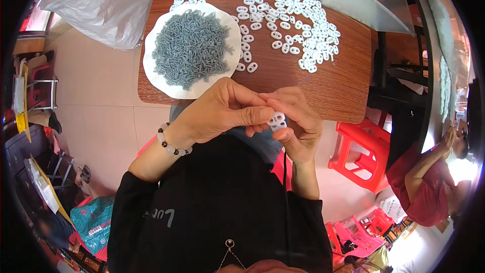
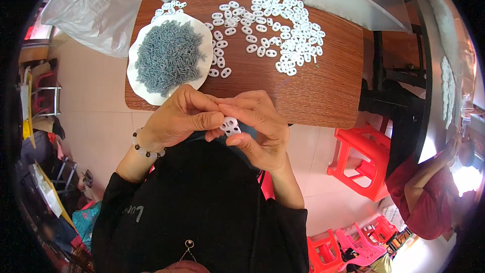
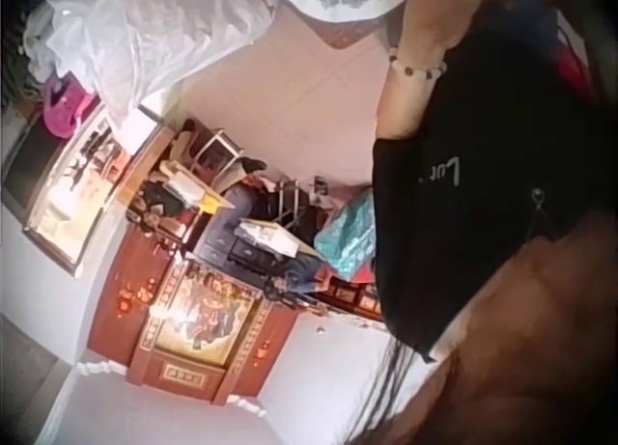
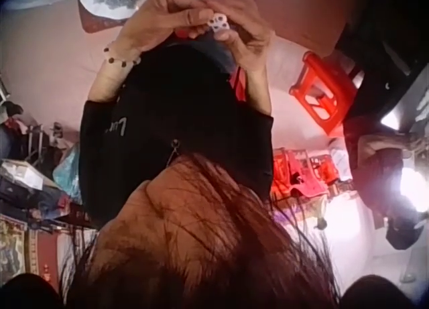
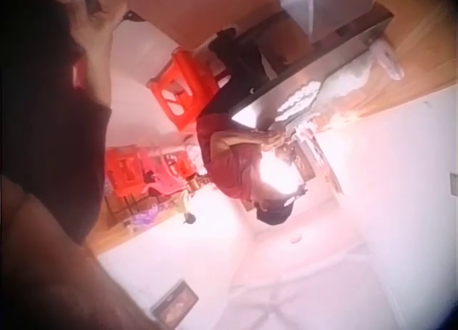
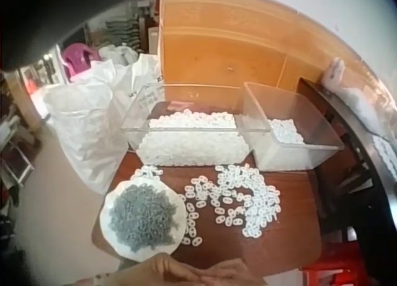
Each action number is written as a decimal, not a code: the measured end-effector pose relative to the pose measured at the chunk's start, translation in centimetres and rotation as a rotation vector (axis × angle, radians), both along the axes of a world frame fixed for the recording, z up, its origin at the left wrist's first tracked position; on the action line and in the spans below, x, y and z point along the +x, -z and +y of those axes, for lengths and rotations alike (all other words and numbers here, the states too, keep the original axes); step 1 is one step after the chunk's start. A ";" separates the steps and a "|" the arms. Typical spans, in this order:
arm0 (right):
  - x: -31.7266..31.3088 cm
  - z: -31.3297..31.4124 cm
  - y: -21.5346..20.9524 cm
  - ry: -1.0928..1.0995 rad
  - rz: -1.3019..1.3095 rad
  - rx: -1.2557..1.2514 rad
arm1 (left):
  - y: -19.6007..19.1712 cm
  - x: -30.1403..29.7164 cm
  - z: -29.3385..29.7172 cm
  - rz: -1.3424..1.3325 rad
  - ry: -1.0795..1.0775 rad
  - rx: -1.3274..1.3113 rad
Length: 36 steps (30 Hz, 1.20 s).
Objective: Assembling small plastic parts by hand at a workbench.
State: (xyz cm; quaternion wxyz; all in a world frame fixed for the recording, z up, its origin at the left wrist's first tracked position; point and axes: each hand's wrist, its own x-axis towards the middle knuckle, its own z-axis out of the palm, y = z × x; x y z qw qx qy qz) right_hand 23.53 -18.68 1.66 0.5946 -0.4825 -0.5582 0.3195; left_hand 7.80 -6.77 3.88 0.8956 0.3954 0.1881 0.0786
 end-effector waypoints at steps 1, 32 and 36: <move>-0.2 0.0 -0.1 -0.001 0.000 -0.001 | 0.1 0.0 0.0 -0.007 -0.008 0.023; -1.7 0.0 -0.7 0.043 0.332 -0.084 | -1.1 -0.2 -0.4 -0.005 -0.022 0.206; -1.2 0.0 -0.7 0.064 0.271 -0.045 | -1.3 0.3 -0.2 -0.031 -0.009 0.203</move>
